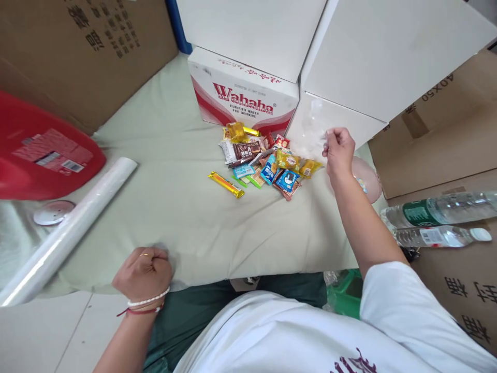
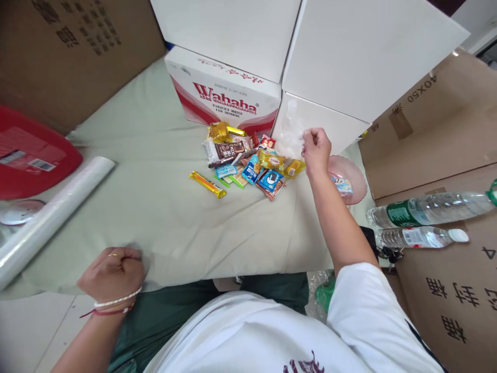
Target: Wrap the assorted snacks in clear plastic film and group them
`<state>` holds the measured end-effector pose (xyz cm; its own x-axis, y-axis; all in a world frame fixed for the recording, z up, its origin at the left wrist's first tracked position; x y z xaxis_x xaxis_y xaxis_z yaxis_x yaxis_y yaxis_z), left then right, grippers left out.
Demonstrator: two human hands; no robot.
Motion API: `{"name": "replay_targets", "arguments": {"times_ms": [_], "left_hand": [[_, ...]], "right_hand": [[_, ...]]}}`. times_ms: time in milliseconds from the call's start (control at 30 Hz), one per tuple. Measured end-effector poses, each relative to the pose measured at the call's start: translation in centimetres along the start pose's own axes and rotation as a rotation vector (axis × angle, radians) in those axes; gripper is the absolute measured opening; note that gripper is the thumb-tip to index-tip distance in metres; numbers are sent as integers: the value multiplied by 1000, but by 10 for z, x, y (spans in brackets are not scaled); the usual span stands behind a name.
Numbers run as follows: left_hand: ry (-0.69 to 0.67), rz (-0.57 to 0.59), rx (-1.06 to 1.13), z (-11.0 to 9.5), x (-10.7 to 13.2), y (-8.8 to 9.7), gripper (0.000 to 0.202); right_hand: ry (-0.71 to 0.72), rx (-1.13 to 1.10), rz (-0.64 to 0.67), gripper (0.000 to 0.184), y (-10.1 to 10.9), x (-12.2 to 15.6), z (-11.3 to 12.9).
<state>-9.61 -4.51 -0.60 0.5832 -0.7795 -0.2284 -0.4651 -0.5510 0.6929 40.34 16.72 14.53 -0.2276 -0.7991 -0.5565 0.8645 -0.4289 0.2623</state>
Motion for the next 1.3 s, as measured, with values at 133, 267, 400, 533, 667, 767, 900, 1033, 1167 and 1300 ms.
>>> {"name": "replay_targets", "arguments": {"times_ms": [133,267,400,533,667,767,900,1033,1167,1300], "left_hand": [[116,55,141,-18,10,2,12],[347,637,450,-79,51,-6,15],[581,1134,735,-157,102,-31,44],[709,1168,790,-192,127,-68,61],[800,1095,872,-182,130,-88,45],[861,1043,916,-165,125,-84,39],[788,986,909,-155,123,-69,36],[675,1065,856,-156,128,-57,32],[883,1034,900,-147,120,-51,42],[841,995,800,-138,105,-41,33]], "right_hand": [[-426,-512,-104,42,15,96,27],[-607,-613,-138,45,8,187,44],[-529,-375,-106,37,-7,247,57],[-365,-178,114,28,-23,282,72],[-317,-77,56,28,-24,295,73],[-526,-215,-67,32,-20,301,65],[-555,-308,32,40,-19,297,66],[-479,-223,131,34,-22,281,72],[-677,-299,-19,39,-22,271,69],[-627,-231,55,35,-21,271,72]]}}
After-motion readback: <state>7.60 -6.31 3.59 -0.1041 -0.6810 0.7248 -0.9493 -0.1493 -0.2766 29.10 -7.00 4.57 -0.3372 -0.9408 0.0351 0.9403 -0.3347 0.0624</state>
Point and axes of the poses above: each hand's wrist, its own x-axis away from the middle knuckle, its own y-axis out of the back of the hand, z = x × y, the point moved 2 cm from there along -x, towards the middle knuckle, and after that the axes turned 15 degrees about y, right-handed, at the moved point
